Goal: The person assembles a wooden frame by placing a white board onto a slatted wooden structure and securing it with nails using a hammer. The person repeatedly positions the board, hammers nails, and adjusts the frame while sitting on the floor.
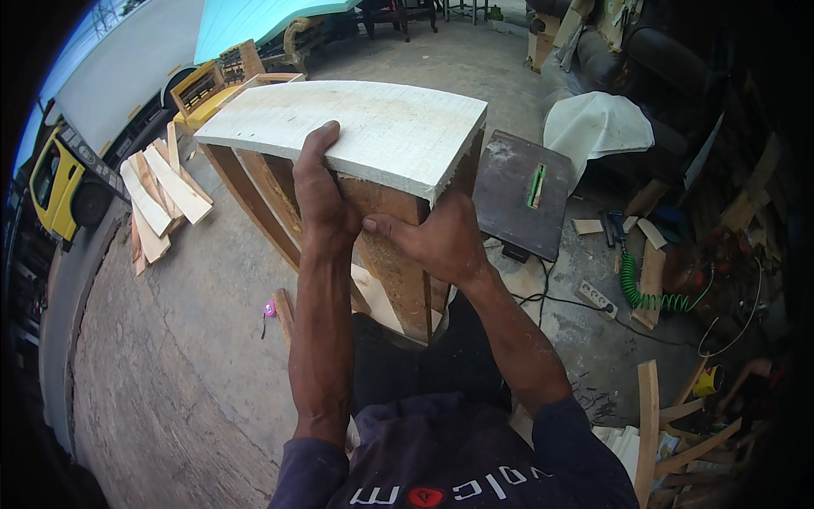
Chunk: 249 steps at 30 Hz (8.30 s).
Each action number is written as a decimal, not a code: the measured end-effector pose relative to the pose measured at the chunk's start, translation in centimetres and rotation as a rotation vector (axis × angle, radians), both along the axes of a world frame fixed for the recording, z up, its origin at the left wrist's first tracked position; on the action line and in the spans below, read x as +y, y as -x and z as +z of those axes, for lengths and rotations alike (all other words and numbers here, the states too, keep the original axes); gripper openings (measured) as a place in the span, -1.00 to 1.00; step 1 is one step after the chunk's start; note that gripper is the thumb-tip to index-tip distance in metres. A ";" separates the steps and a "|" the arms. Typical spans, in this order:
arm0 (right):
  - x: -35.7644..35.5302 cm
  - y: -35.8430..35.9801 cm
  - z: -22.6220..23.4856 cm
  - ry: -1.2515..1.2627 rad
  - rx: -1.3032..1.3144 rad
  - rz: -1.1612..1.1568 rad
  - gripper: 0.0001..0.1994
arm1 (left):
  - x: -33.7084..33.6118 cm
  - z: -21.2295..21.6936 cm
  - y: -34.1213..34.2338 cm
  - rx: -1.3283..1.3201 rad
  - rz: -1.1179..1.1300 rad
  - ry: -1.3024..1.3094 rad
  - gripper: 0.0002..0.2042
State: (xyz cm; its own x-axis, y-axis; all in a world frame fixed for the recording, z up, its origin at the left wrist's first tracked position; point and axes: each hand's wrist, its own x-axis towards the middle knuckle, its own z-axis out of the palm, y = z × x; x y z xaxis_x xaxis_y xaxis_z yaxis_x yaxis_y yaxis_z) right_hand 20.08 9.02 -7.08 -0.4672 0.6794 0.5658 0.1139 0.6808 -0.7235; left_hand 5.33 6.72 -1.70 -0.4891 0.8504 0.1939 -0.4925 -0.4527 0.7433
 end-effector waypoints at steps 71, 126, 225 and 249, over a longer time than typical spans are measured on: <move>-4.1 -5.3 2.9 -0.400 0.039 -0.144 -0.37 | -8.3 -0.6 -1.6 0.269 0.049 0.094 -0.45; -1.8 -8.1 1.7 -0.213 0.078 -0.293 -0.62 | -7.1 -3.6 0.0 0.301 0.087 0.103 -0.53; -15.3 -9.8 3.6 -0.081 0.392 -0.141 -0.52 | 1.4 1.7 4.3 -0.656 -0.247 -0.205 -0.29; -12.6 -10.9 7.5 -0.907 -0.462 -0.169 -0.71 | 1.0 2.2 4.8 -0.671 -0.265 -0.172 -0.38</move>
State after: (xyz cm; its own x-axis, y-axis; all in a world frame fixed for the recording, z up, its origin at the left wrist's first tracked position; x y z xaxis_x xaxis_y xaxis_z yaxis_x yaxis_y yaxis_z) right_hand 30.96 -3.62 0.37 -0.7074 0.1635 0.6877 0.3950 0.8982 0.1927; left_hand 0.56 7.70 0.48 -0.3317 0.9410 0.0671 -0.9249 -0.3384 0.1735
